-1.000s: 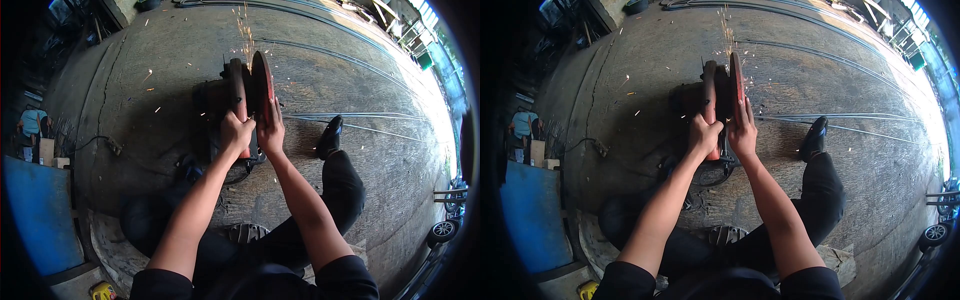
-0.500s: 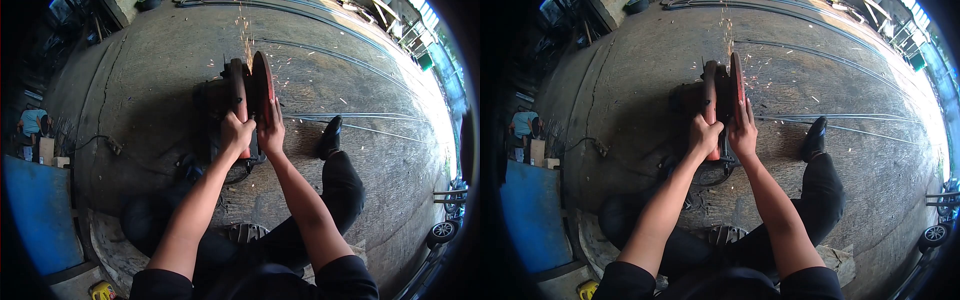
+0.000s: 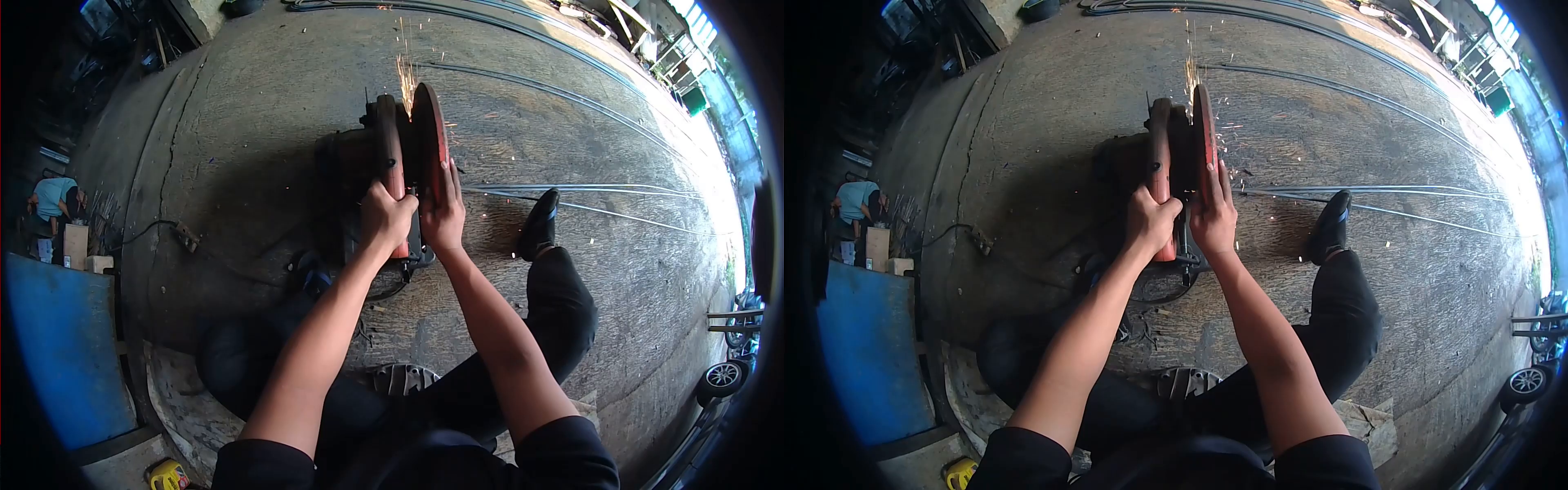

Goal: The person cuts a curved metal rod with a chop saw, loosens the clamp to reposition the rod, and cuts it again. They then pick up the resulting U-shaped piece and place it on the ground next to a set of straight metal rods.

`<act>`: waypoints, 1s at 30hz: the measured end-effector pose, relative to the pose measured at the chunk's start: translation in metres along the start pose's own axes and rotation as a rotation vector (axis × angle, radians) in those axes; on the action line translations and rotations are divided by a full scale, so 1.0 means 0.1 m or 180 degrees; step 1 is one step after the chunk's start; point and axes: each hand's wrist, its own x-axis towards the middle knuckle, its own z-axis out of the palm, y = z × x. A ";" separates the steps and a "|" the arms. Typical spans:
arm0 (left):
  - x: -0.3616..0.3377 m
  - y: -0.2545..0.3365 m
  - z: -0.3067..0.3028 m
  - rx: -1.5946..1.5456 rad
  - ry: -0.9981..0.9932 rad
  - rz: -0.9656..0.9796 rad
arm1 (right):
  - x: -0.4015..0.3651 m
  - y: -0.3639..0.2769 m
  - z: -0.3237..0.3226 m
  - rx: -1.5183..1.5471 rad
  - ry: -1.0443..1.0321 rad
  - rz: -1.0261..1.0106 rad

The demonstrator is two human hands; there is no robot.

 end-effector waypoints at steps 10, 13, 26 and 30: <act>-0.02 0.14 -0.07 -0.0167 -0.0345 -0.0530 | -0.01 -0.02 0.00 0.0068 -0.0026 0.0087; -0.02 0.16 -0.08 -0.0120 -0.0306 -0.0464 | -0.01 -0.02 0.00 0.0100 -0.0005 0.0137; -0.03 0.12 -0.08 -0.0069 -0.0335 -0.0490 | -0.03 0.00 0.01 0.0072 0.0009 0.0075; -0.03 0.13 -0.08 -0.0138 -0.0290 -0.0461 | -0.02 0.00 0.01 0.0084 0.0052 0.0012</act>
